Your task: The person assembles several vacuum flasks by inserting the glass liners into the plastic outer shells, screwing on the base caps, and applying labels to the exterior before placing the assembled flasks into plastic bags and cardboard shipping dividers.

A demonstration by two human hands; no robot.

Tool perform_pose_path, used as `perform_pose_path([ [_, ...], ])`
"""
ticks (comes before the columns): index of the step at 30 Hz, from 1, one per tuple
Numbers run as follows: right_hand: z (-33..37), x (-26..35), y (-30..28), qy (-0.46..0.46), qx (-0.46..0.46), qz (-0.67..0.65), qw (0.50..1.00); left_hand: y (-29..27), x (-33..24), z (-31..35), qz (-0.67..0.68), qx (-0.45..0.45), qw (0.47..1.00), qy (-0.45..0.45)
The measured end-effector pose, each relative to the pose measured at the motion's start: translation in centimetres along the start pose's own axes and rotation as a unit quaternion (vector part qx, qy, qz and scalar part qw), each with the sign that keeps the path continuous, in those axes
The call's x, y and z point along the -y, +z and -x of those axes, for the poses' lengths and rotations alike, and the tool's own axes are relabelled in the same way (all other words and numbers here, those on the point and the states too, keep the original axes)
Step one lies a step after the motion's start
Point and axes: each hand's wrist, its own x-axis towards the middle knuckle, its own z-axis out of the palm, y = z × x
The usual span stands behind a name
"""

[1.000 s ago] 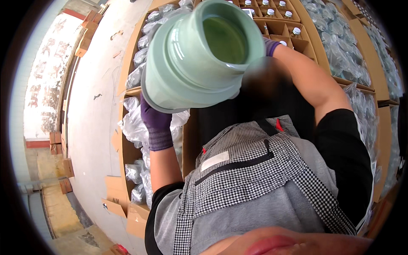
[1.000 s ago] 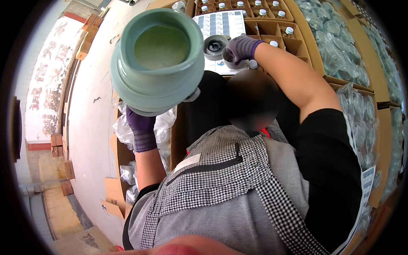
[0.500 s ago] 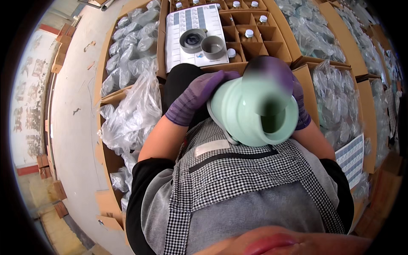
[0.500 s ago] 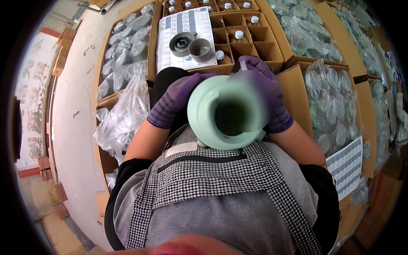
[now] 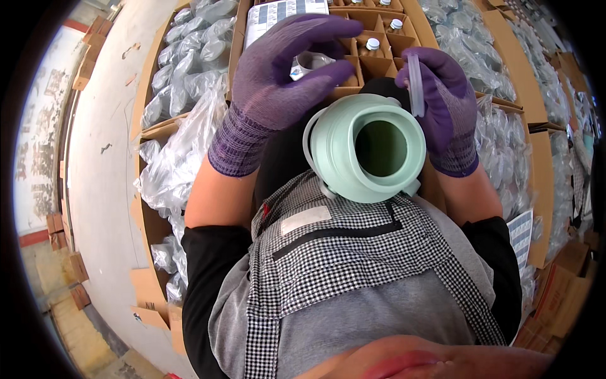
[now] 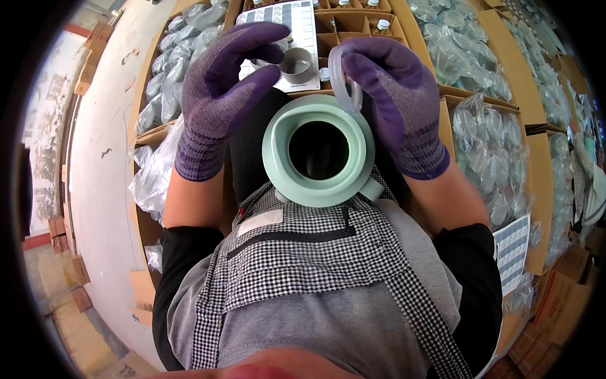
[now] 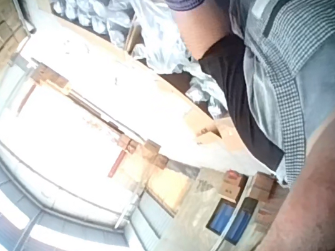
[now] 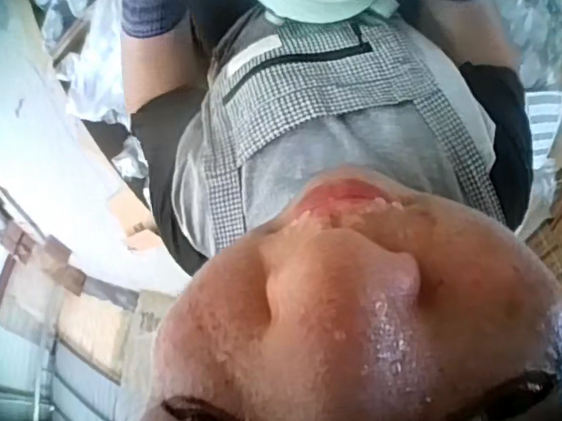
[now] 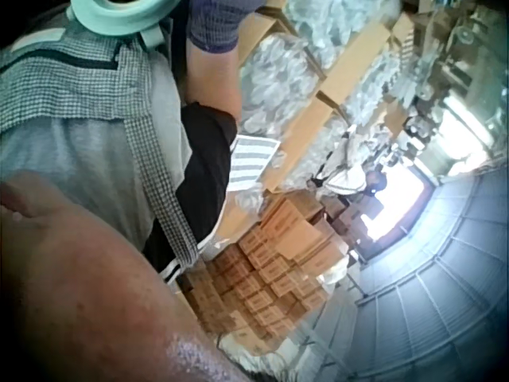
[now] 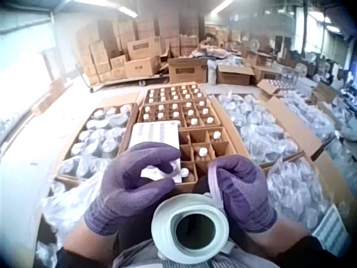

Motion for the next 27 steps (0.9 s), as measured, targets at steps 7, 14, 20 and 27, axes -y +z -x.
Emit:
perform_pose_path([
  [7,-2.7,0.0,1.8,-0.073,-0.070,-0.138,0.985,2.3,-4.5,-3.5,-0.168,0.016,0.986,-0.013],
  [14,-2.2,-1.4,-1.2,-0.178,0.212,-0.077,0.958,-0.6,-5.2,-1.1,-0.013,-0.028,0.999,-0.045],
  [20,2.6,-3.1,0.5,-0.149,0.300,0.074,0.939,-0.4,-9.1,0.2,-0.367,0.260,0.884,0.128],
  [27,1.6,-2.1,1.9,-0.206,0.283,0.104,0.931,0.4,-12.5,-1.9,-0.521,0.440,0.726,0.086],
])
